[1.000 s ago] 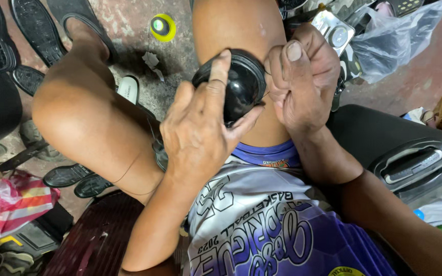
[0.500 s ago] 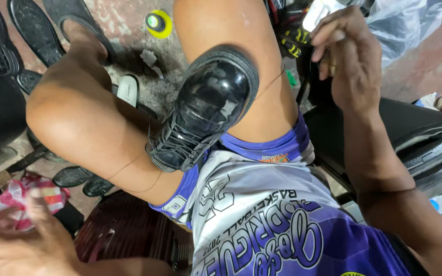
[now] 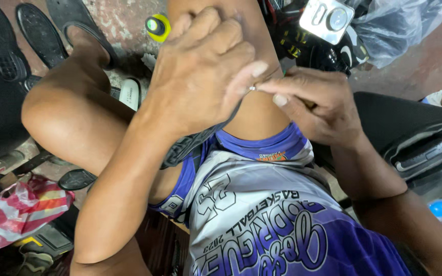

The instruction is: The person holds a black lace-up dress shoe on their lap and hand-stitches along the edge where the upper meets the sole, using a needle and thread, pulling each stitch tight. They rotate the shoe to work around the toe and continue stitching along the welt.

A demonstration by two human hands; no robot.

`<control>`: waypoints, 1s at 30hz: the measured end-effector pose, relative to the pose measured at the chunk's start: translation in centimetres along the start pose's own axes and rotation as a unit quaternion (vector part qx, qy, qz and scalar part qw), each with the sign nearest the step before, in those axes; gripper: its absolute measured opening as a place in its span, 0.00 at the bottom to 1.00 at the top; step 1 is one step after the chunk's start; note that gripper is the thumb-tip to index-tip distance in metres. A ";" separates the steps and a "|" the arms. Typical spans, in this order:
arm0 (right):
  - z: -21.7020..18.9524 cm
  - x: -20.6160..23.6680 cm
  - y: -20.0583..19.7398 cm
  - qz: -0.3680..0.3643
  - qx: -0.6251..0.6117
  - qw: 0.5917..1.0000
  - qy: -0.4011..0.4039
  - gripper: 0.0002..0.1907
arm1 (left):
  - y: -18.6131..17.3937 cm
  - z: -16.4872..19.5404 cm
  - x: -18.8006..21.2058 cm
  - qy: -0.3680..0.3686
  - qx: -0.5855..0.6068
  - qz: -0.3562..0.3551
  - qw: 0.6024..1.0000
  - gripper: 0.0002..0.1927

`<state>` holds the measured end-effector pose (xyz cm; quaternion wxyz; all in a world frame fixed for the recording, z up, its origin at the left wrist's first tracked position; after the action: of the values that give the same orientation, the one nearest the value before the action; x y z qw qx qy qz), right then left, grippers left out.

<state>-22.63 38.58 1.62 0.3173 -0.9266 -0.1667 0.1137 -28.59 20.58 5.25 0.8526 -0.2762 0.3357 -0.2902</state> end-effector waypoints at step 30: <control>-10.5 -4.2 1.2 -0.134 0.402 0.896 -0.131 0.22 | -3.2 -1.8 5.4 -0.119 0.175 0.146 0.966 0.14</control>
<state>-22.90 30.33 9.39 0.6503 -0.6654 -0.2699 0.2481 -27.61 14.25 3.98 0.9544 -0.1031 0.2127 -0.1823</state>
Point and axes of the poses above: each hand's wrist, its own x-axis away from the middle knuckle, its own y-axis out of the palm, z = x × y, the point moved 6 cm from there along -x, towards the middle knuckle, and after that the axes turned 10 degrees about x, right-handed, at the moved point
